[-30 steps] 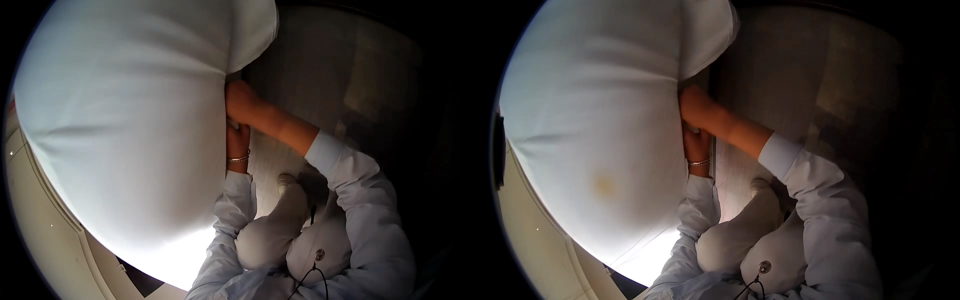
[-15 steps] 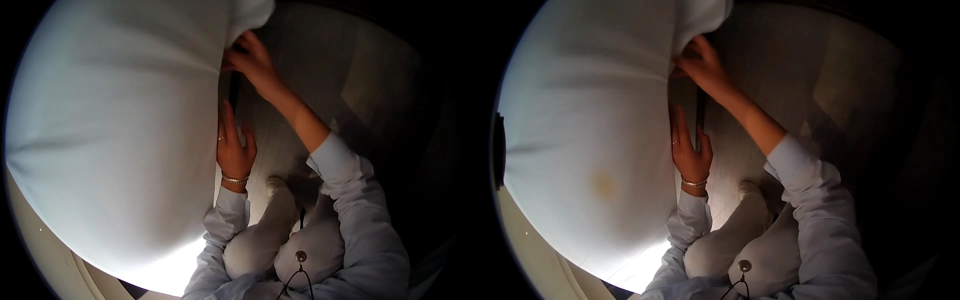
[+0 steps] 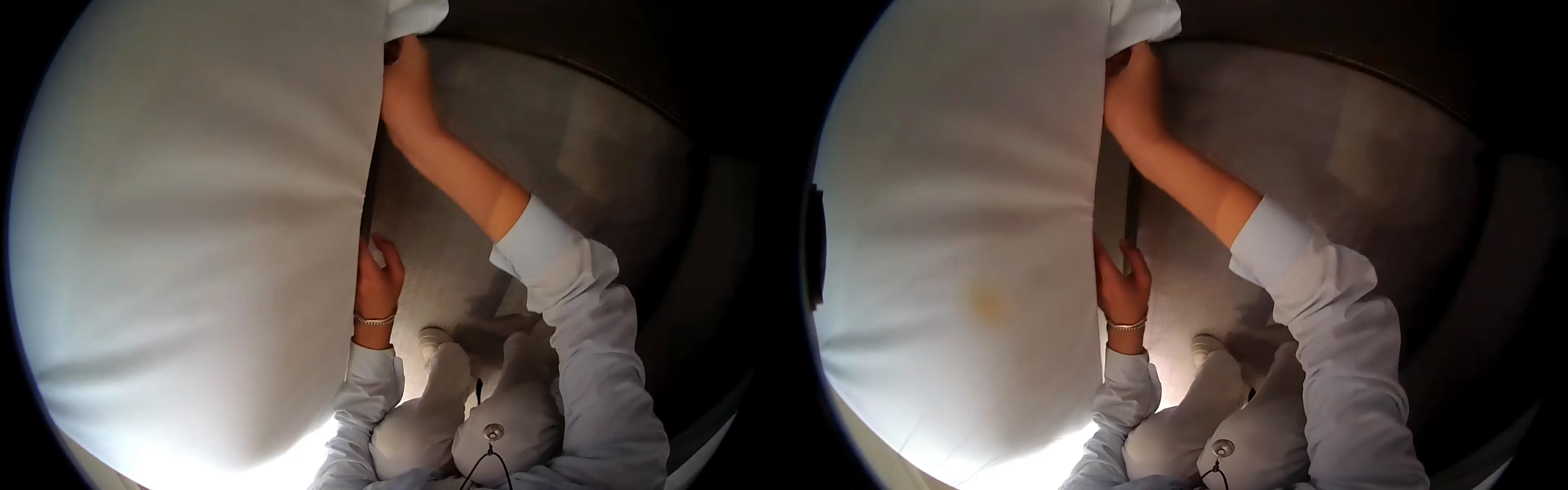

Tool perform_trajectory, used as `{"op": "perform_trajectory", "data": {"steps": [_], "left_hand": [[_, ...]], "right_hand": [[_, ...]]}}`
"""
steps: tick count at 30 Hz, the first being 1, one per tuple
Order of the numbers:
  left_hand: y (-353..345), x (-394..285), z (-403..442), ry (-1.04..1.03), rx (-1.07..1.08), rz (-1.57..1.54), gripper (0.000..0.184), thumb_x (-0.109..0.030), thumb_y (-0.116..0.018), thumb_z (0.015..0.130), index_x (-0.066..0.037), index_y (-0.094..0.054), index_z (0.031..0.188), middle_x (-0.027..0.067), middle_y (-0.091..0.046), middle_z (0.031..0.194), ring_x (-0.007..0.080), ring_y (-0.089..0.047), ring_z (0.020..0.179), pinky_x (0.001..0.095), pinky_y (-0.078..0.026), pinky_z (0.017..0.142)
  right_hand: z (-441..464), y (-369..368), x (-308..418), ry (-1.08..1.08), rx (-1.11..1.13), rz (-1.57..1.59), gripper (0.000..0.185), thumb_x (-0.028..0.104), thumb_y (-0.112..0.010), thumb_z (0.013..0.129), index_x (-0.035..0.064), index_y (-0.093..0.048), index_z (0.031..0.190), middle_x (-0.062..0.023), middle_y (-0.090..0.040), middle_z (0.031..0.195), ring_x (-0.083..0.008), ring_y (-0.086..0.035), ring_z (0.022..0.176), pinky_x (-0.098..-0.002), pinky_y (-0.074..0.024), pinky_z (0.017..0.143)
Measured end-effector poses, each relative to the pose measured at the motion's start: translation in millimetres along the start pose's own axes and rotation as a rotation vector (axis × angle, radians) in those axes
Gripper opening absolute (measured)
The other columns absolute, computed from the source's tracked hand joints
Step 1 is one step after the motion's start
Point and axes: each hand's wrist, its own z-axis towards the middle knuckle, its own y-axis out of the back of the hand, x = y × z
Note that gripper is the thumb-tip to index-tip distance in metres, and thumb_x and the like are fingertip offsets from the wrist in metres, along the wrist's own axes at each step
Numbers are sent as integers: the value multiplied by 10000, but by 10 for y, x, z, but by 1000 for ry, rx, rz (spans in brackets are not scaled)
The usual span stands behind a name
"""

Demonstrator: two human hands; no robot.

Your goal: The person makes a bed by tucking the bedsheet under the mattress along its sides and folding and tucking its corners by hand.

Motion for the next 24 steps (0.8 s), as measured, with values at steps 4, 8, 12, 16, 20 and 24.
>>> {"op": "perform_trajectory", "data": {"steps": [4, 8, 12, 16, 20, 24], "left_hand": [[89, -18, 10, 38, -24, 169, 354, -118, -606, 818, 107, -562, 1087, 289, -589, 1071, 389, -592, 985, 382, -472, 864], [117, -286, 396, 87, -5, 240, 421, -120, -598, 817, 88, -510, 1173, 276, -580, 1105, 388, -589, 994, 378, -474, 851], [110, -257, 210, 101, -37, 269, 496, -98, -557, 805, 6, -460, 1281, 257, -576, 1135, 400, -585, 993, 400, -461, 851], [186, -467, 605, 77, -10, 87, 513, -64, -539, 771, -88, -505, 1282, 221, -640, 985, 410, -607, 902, 429, -422, 906], [99, -336, 472, 41, -5, 109, 478, -66, -557, 764, -142, -558, 1236, 201, -650, 781, 379, -627, 697, 423, -481, 769], [67, -263, 256, 59, 90, 210, 439, -65, -565, 772, -142, -572, 1203, 170, -564, 548, 340, -567, 521, 405, -499, 682]], "right_hand": [[-535, 138, -98, 283, 113, -87, 375, 0, -601, 808, -33, -476, 1161, -106, -556, 1069, -198, -526, 1043, -296, -455, 876], [-276, 366, -160, 962, 378, -730, 217, 27, -582, 780, -13, -598, 993, -114, -536, 1114, -281, -483, 1139, -365, -418, 992], [-358, 365, -228, 1113, 403, -933, 198, 77, -543, 783, 6, -634, 944, -103, -545, 1118, -273, -460, 1166, -405, -350, 1053], [-111, 122, -9, 834, 467, -1103, 264, 109, -497, 817, 16, -620, 1032, -119, -525, 1199, -277, -458, 1155, -415, -294, 1078], [-155, -116, -82, 626, 291, -791, 425, 138, -551, 782, -1, -530, 1183, -189, -508, 1218, -307, -451, 1147, -410, -301, 1055], [72, 251, -50, 764, 615, -998, 532, 86, -595, 707, 15, -509, 1227, -189, -502, 1229, -317, -462, 1131, -360, -355, 996]]}}
